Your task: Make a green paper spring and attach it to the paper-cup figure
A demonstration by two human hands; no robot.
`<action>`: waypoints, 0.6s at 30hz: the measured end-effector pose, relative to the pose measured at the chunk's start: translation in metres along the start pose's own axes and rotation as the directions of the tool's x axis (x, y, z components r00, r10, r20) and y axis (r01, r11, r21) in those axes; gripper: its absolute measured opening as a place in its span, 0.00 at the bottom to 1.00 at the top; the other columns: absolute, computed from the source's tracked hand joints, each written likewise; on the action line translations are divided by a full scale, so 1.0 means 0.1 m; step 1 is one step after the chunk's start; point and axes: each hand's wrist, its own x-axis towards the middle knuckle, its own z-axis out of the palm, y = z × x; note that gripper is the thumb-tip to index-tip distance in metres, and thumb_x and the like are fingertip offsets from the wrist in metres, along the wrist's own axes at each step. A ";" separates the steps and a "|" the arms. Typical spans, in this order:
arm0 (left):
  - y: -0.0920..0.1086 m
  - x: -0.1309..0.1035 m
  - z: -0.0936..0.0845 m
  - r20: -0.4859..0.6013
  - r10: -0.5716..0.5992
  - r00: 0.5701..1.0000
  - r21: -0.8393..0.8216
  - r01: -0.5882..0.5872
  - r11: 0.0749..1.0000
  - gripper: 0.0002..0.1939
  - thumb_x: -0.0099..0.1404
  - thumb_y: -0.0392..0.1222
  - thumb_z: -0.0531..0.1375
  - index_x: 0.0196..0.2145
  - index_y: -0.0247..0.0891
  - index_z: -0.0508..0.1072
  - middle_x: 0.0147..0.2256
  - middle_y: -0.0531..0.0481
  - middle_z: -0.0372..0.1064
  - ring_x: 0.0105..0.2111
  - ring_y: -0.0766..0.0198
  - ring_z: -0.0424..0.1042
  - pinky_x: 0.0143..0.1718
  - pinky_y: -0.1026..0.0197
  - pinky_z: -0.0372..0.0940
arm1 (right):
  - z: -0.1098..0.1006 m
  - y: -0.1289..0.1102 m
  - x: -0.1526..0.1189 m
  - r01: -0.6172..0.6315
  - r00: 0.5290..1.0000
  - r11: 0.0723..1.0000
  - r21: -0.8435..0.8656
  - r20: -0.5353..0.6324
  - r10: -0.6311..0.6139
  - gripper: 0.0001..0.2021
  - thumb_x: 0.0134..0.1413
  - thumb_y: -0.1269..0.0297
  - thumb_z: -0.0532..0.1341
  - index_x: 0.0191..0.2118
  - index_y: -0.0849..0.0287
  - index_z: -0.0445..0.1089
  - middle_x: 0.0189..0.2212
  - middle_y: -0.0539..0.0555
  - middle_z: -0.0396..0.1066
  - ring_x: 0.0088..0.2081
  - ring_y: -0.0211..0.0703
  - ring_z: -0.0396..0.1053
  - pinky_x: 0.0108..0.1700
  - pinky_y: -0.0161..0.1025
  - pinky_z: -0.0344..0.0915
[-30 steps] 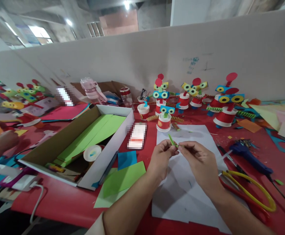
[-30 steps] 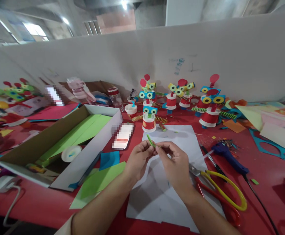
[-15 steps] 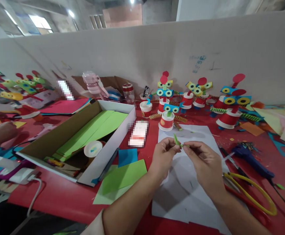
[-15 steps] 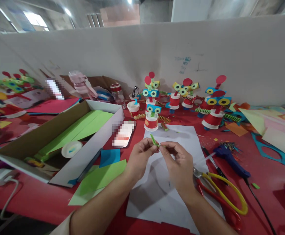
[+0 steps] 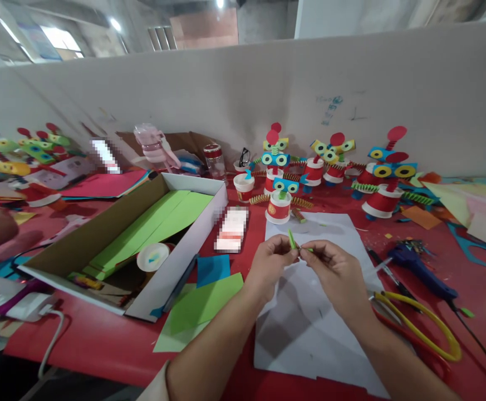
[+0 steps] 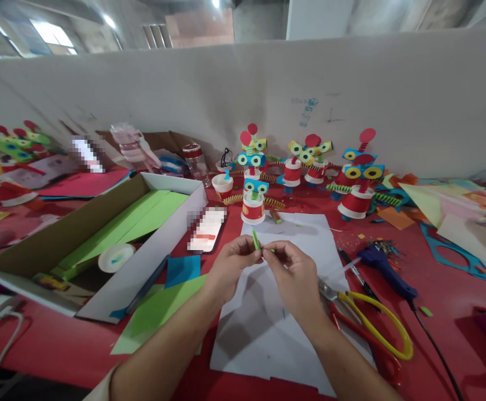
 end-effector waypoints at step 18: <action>-0.01 0.04 -0.05 -0.047 -0.249 0.967 -0.340 0.219 0.915 0.11 0.45 0.34 0.71 0.26 0.37 0.73 0.28 0.56 0.71 0.31 0.71 0.70 0.39 0.67 0.64 | 0.07 0.03 -0.03 0.001 0.998 0.953 0.303 0.054 -0.018 0.10 0.50 0.62 0.65 0.39 0.56 0.72 0.33 0.50 0.74 0.35 0.41 0.71 0.39 0.37 0.68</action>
